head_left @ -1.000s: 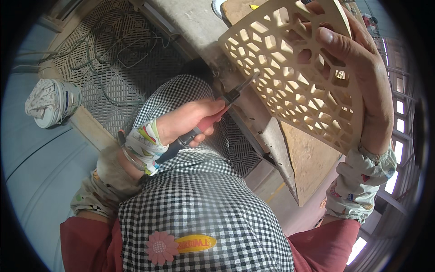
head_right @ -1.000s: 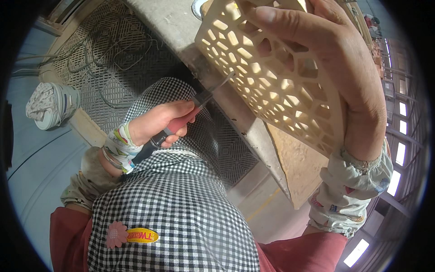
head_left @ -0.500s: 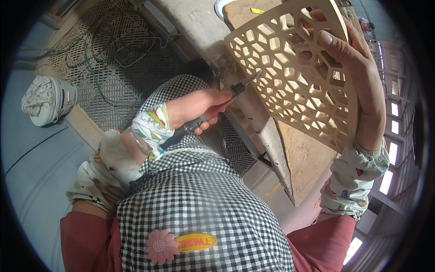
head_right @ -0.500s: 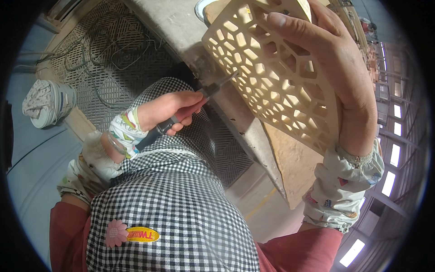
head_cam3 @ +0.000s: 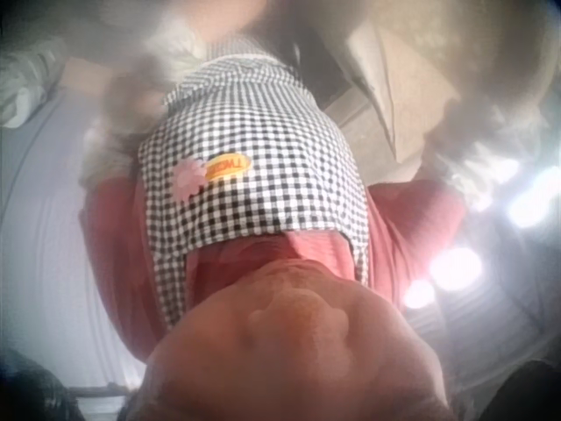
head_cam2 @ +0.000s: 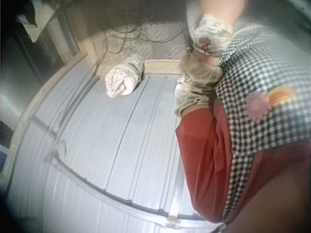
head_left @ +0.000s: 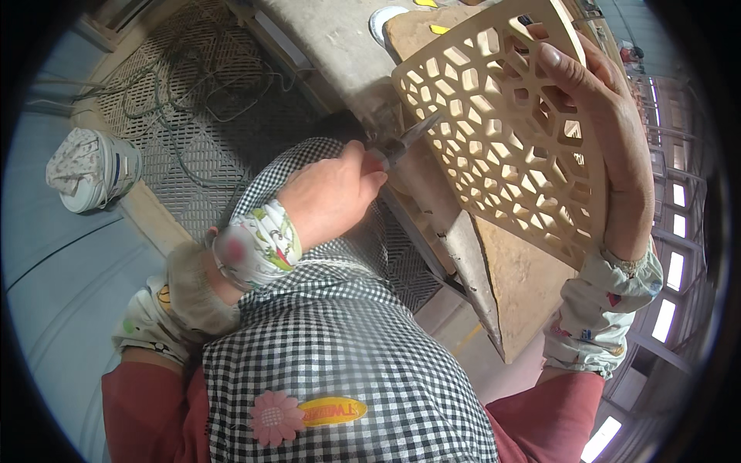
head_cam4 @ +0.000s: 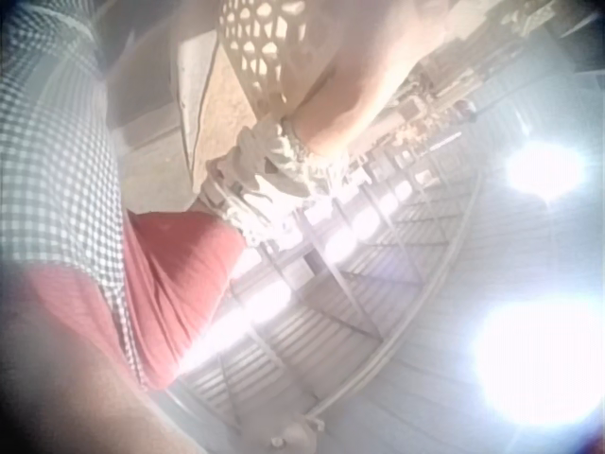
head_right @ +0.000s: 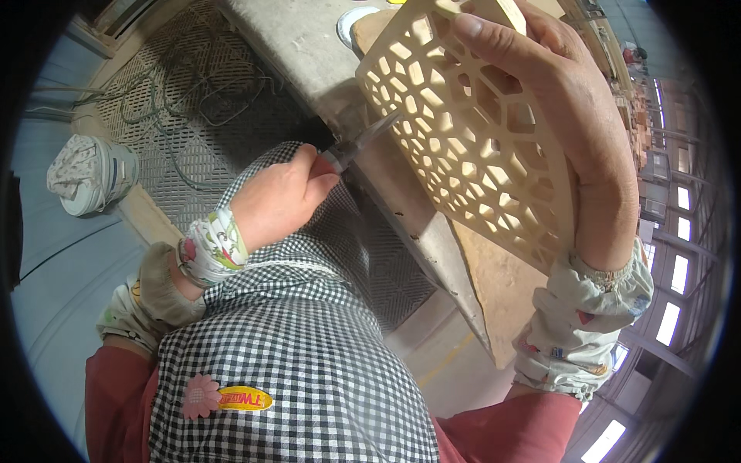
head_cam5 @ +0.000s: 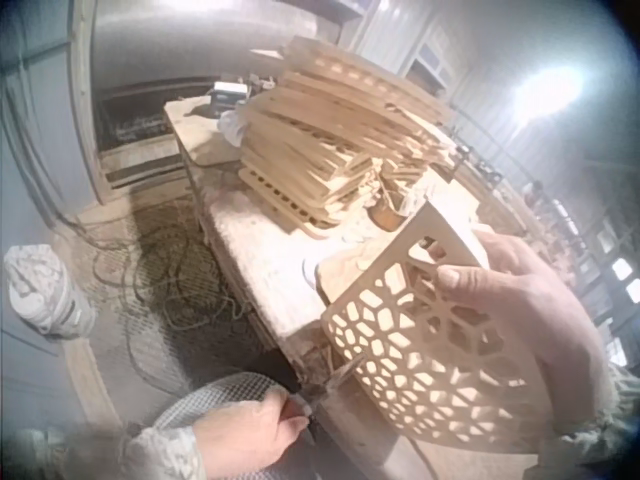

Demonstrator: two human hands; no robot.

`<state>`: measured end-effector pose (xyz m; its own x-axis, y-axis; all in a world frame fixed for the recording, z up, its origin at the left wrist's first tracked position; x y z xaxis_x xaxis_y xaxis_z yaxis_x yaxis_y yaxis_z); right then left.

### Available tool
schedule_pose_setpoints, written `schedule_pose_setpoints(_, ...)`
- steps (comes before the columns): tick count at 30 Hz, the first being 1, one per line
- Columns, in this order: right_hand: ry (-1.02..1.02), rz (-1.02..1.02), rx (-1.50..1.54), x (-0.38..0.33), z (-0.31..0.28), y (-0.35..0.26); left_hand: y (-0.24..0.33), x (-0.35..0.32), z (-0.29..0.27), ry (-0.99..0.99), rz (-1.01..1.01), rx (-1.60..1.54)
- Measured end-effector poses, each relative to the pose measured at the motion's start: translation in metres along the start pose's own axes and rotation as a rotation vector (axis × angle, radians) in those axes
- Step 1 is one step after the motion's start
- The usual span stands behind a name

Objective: The person uses a pair of pliers to remove small wooden pieces or burrs from the decorative cutouts of a wooden panel by hand.

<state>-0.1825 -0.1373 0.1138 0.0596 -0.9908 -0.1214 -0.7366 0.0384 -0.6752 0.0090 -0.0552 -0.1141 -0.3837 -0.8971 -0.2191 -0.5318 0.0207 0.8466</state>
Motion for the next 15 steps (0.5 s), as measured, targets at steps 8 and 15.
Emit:
schedule_pose_setpoints(8,0.019,-0.032,-0.032,0.008,-0.005,-0.002,0.011,0.021,0.005,0.097,0.095,0.088)
schedule_pose_setpoints(15,0.102,0.004,-0.176,0.006,-0.011,-0.004,0.008,0.029,0.005,0.07,0.085,0.075)
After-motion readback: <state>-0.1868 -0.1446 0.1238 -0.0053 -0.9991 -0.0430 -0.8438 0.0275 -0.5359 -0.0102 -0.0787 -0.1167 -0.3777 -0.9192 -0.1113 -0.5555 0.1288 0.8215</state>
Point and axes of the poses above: each hand's wrist, its own x-axis towards the middle knuckle, its own z-axis out of the palm, y = z × x, the point moved 5 cm from there along x, towards the middle knuckle
